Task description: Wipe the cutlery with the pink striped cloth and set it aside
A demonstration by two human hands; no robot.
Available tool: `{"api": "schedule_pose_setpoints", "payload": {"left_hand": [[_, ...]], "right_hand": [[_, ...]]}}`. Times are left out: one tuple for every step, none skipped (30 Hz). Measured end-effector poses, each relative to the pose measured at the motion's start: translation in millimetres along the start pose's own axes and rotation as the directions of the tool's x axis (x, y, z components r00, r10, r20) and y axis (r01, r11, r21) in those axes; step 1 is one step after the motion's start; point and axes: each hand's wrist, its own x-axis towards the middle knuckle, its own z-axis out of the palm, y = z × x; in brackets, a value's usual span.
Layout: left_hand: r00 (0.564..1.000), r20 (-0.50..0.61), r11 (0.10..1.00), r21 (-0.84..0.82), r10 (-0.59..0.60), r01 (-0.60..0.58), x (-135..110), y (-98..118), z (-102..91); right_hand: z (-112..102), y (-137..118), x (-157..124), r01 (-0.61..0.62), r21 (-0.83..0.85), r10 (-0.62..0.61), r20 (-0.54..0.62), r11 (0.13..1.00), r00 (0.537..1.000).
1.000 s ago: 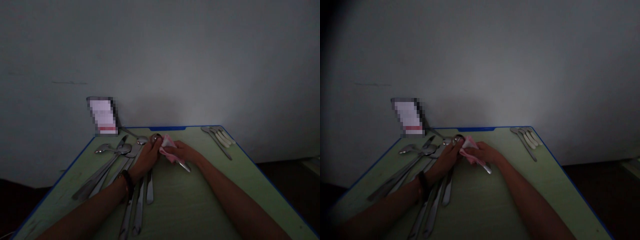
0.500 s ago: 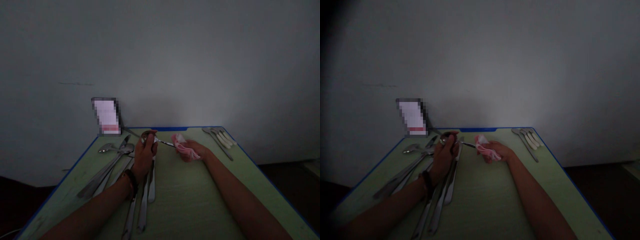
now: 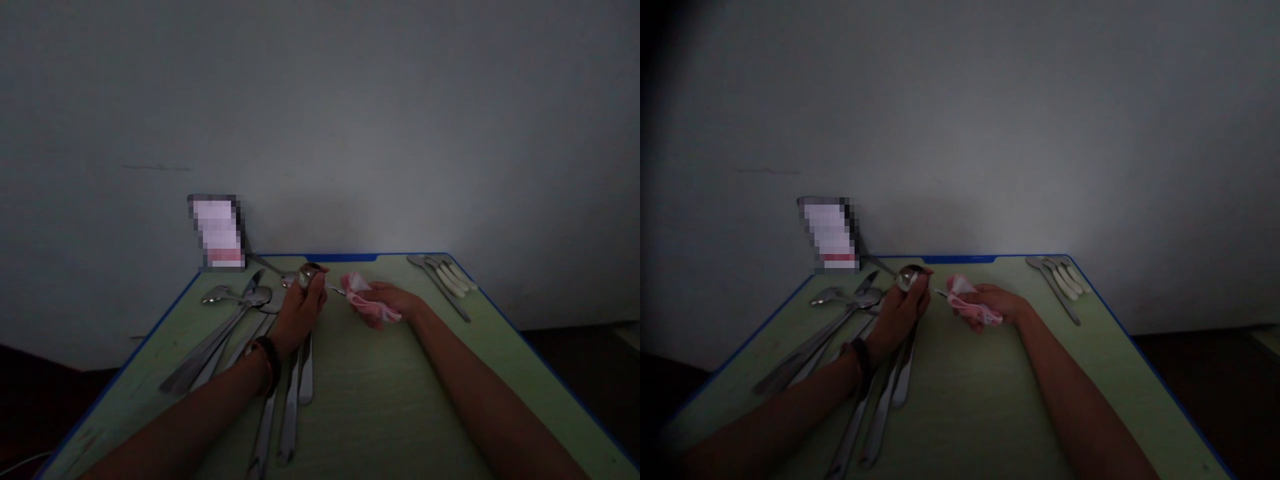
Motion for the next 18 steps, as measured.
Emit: {"api": "schedule_pose_setpoints", "payload": {"left_hand": [[1.0,0.015,1.0,-0.023,0.002,-0.001,-0.1,-0.9,0.7],[0.999,0.037,0.999,-0.048,0.003,-0.001,-0.3,-1.9,1.1],[0.998,0.058,0.997,-0.072,0.002,0.003,-0.6,-2.8,1.4],[0.997,0.073,0.995,-0.097,-0.002,0.009,-1.0,-3.7,1.3],[0.997,0.082,0.993,-0.121,-0.009,0.019,-1.3,-4.4,1.1],[0.997,0.081,0.99,-0.14,-0.017,0.028,-1.7,-4.9,0.6],[0.997,0.074,0.988,-0.153,-0.021,0.033,-2.0,-5.2,0.1],[0.998,0.067,0.987,-0.158,-0.021,0.032,-2.2,-5.5,-0.5],[0.998,0.065,0.987,-0.156,-0.019,0.029,-2.2,-5.6,-1.0],[0.998,0.068,0.989,-0.145,-0.017,0.027,-2.1,-5.8,-1.4],[0.997,0.069,0.991,-0.129,-0.016,0.025,-1.9,-6.0,-1.6],[0.998,0.067,0.994,-0.107,-0.016,0.023,-1.6,-6.2,-1.7],[0.998,0.059,0.997,-0.08,-0.016,0.021,-1.2,-6.6,-1.6],[0.999,0.046,0.999,-0.051,-0.016,0.018,-0.7,-7.0,-1.4],[0.999,0.032,1.0,-0.024,-0.013,0.014,-0.2,-7.5,-1.3],[1.0,0.021,1.0,-0.002,-0.008,0.008,0.3,-8.1,-1.2],[1.0,0.014,1.0,0.015,-0.003,0.003,0.7,-8.6,-1.1],[1.0,0.013,1.0,0.026,0.0,-0.001,1.0,-9.1,-1.1]], "right_hand": [[-0.1,0.1,0.1,0.007,0.012,-0.007,-0.002,1.0,1.0],[0.2,-0.1,0.2,0.013,0.028,-0.013,-0.005,1.0,1.0],[0.8,-0.4,0.3,0.016,0.047,-0.015,-0.007,0.999,1.0],[1.5,-0.8,0.3,0.013,0.065,-0.012,-0.005,0.998,1.0],[2.1,-1.2,0.3,0.008,0.08,-0.008,0.001,0.997,1.0],[2.5,-1.4,0.3,0.002,0.091,-0.003,0.011,0.996,1.0],[2.5,-1.5,0.5,-0.001,0.099,-0.002,0.03,0.995,1.0],[2.0,-1.3,0.8,0.0,0.105,-0.006,0.056,0.994,0.998],[1.1,-0.9,1.2,0.004,0.113,-0.014,0.084,0.994,0.996],[-0.2,-0.4,1.8,0.008,0.122,-0.022,0.112,0.993,0.993],[-1.6,0.2,2.6,0.01,0.13,-0.029,0.141,0.991,0.99],[-3.1,0.8,3.4,0.009,0.138,-0.032,0.167,0.99,0.985],[-4.5,1.3,4.3,0.008,0.145,-0.035,0.187,0.989,0.982],[-5.6,1.8,5.1,0.007,0.154,-0.038,0.202,0.988,0.979],[-6.6,2.2,5.8,0.006,0.162,-0.041,0.218,0.987,0.975],[-7.3,2.5,6.4,0.007,0.169,-0.046,0.232,0.986,0.972],[-8.0,2.8,7.0,0.007,0.172,-0.049,0.243,0.985,0.969],[-8.5,3.0,7.5,0.004,0.171,-0.048,0.253,0.985,0.966]]}}
